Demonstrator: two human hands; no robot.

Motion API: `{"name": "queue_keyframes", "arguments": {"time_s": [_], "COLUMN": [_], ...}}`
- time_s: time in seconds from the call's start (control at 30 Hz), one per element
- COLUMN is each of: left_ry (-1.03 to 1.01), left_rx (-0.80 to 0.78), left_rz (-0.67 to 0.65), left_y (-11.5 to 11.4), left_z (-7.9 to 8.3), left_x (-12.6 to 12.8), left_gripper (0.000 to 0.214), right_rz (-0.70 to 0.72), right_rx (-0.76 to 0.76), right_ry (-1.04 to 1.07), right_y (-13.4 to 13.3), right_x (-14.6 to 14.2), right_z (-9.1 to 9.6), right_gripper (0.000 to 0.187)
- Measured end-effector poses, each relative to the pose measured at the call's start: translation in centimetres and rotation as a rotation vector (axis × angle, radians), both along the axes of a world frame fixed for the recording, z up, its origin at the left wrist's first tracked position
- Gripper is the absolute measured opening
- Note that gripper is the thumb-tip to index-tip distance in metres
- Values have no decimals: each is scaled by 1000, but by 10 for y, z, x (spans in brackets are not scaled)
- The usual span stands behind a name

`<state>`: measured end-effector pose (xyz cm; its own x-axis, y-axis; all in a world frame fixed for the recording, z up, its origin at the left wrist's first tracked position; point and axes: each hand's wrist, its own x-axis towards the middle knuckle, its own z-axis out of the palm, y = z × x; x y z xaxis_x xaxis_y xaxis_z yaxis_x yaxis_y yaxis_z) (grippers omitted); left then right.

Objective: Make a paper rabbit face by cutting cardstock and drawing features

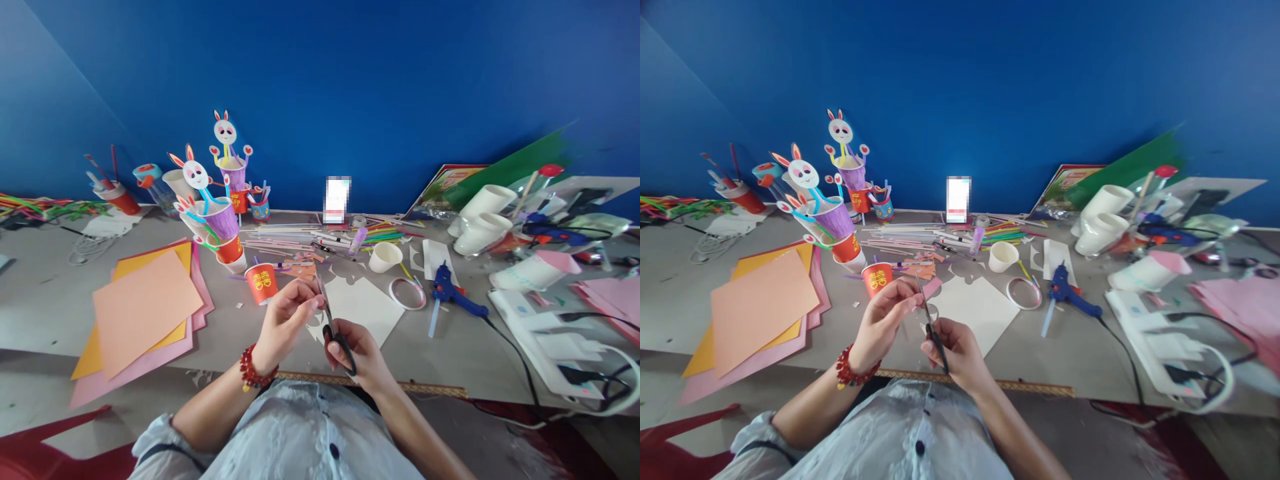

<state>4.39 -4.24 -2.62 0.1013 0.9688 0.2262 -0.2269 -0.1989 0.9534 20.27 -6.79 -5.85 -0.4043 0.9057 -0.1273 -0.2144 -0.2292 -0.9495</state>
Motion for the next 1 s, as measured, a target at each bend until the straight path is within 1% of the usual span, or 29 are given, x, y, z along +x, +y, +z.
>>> {"name": "queue_keyframes", "arguments": {"time_s": [0.23,0.47,0.73,1.0], "left_ry": [55,44,27,22], "left_rx": [7,15,41,-4], "left_rz": [-11,-46,-108,-141], "left_y": [2,4,6,8], "left_z": [2,4,9,13], "left_x": [-5,-10,-15,-19], "left_gripper": [23,24,22,23], "right_rz": [7,26,50,63], "right_rx": [-3,-6,7,20], "right_ry": [-29,-42,-58,-99], "right_y": [0,0,1,0], "right_x": [0,2,4,7], "right_z": [0,-2,1,2], "right_gripper": [53,52,54,55]}}
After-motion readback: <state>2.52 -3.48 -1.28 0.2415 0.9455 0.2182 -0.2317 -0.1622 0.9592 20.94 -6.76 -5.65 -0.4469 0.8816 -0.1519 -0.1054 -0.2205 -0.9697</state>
